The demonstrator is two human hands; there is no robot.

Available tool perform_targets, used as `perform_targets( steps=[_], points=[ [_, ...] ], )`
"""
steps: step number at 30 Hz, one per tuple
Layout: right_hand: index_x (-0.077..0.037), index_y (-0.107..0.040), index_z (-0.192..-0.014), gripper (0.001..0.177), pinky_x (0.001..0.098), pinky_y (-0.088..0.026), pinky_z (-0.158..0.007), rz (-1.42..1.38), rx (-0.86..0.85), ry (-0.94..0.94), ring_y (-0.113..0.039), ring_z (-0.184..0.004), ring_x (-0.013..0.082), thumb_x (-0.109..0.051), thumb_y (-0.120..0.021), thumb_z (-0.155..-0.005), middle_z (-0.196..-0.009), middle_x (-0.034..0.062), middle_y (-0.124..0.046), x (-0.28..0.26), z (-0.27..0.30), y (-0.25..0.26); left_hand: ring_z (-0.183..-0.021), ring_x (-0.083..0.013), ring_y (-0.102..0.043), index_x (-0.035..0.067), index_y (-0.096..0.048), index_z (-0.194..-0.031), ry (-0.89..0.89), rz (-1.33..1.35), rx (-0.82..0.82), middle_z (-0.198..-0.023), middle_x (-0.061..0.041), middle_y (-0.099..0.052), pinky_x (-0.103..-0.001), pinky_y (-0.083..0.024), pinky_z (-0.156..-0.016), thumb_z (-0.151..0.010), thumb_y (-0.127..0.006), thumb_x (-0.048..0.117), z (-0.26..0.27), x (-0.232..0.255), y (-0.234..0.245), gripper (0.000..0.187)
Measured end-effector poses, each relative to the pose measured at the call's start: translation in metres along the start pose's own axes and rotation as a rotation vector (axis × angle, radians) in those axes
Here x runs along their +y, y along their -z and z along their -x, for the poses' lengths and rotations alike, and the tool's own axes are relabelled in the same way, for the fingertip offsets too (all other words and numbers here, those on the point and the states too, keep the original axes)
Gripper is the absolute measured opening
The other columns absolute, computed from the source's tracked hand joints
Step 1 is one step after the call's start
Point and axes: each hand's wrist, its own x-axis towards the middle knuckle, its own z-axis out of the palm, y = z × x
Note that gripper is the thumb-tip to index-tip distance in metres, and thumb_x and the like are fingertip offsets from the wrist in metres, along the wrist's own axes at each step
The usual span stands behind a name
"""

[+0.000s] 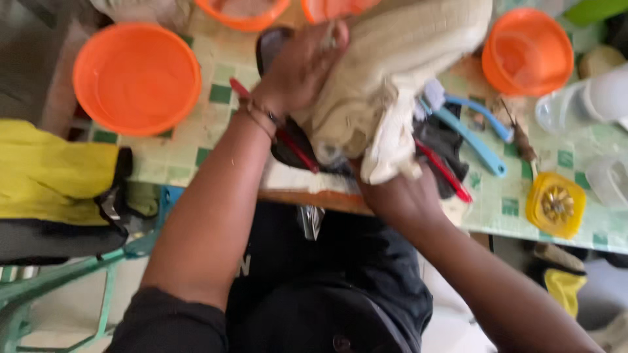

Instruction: The person scrubs and wipes the interior, exterior, and sole of a shoe using brushes, a cloth, and cleaning solutions in small orange bowls.

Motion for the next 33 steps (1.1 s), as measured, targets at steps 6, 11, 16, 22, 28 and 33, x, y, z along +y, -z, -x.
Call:
perform_targets(
  steps=[6,11,16,22,28,33],
  points=[
    [-0.032,-0.056,-0.121,0.027,0.0389,-0.038,-0.032,0.107,0.283,0.199,-0.054,-0.051,0.0274,-0.033,-0.056,-0.094,-0.083,0.0074,-0.053,-0.007,-0.001,0.018,-0.075,-0.0152,-0.04,0.008,-0.039,-0.085,-0.089,0.104,-0.054,-0.08,-0.002,-0.038,-0.033,-0.032,-0.072,-0.1,-0.025,0.053,0.002,-0.002,0.006,0.049],
    [-0.034,-0.057,-0.13,0.049,0.0426,-0.041,-0.034,0.108,0.058,0.11,-0.059,-0.044,0.0317,-0.058,-0.048,-0.089,-0.07,0.0087,-0.064,0.005,0.016,0.005,-0.069,-0.0174,-0.035,0.008,-0.036,-0.083,-0.076,0.118,-0.071,-0.076,-0.003,-0.032,-0.033,-0.03,-0.07,-0.1,-0.02,0.051,0.003,-0.004,0.002,0.049],
    [-0.047,-0.04,-0.128,0.04,0.0639,-0.047,-0.07,-0.461,-0.68,-0.298,-0.057,-0.095,0.0528,-0.055,-0.036,-0.089,-0.121,0.0203,-0.052,-0.02,-0.013,0.031,-0.074,-0.0128,-0.04,0.01,-0.042,-0.082,-0.002,0.129,-0.003,-0.077,0.001,-0.042,-0.03,-0.035,-0.07,-0.094,-0.021,0.064,0.002,0.0,0.004,0.059],
    [-0.035,-0.028,-0.149,0.06,0.0384,-0.026,-0.023,0.001,-0.11,0.298,-0.041,-0.028,0.026,-0.031,-0.049,-0.093,-0.065,0.0058,-0.046,0.01,0.021,-0.037,-0.075,-0.0162,-0.045,0.01,-0.048,-0.086,-0.019,0.03,0.087,-0.082,-0.002,-0.046,-0.035,-0.036,-0.072,-0.098,-0.028,0.053,0.011,-0.017,-0.003,0.049],
    [-0.015,-0.048,-0.138,0.046,0.0502,-0.04,-0.092,-0.657,-0.124,0.075,-0.046,-0.12,0.0489,-0.024,-0.05,-0.093,-0.128,0.029,-0.053,0.0,0.008,0.046,-0.07,-0.0208,-0.042,0.009,-0.038,-0.08,-0.145,0.053,0.085,-0.076,-0.005,-0.039,-0.035,-0.03,-0.069,-0.1,-0.022,0.051,0.013,-0.006,0.003,0.049],
    [-0.003,-0.059,-0.107,0.022,0.053,-0.039,-0.075,-0.523,-0.001,0.112,-0.054,-0.091,0.0477,-0.02,-0.055,-0.094,-0.094,0.026,-0.059,-0.007,-0.001,0.031,-0.084,-0.0253,-0.043,0.007,-0.043,-0.091,-0.167,-0.132,0.166,-0.089,-0.01,-0.045,-0.039,-0.031,-0.077,-0.101,-0.022,0.046,0.015,-0.029,0.001,0.046]
  ],
)
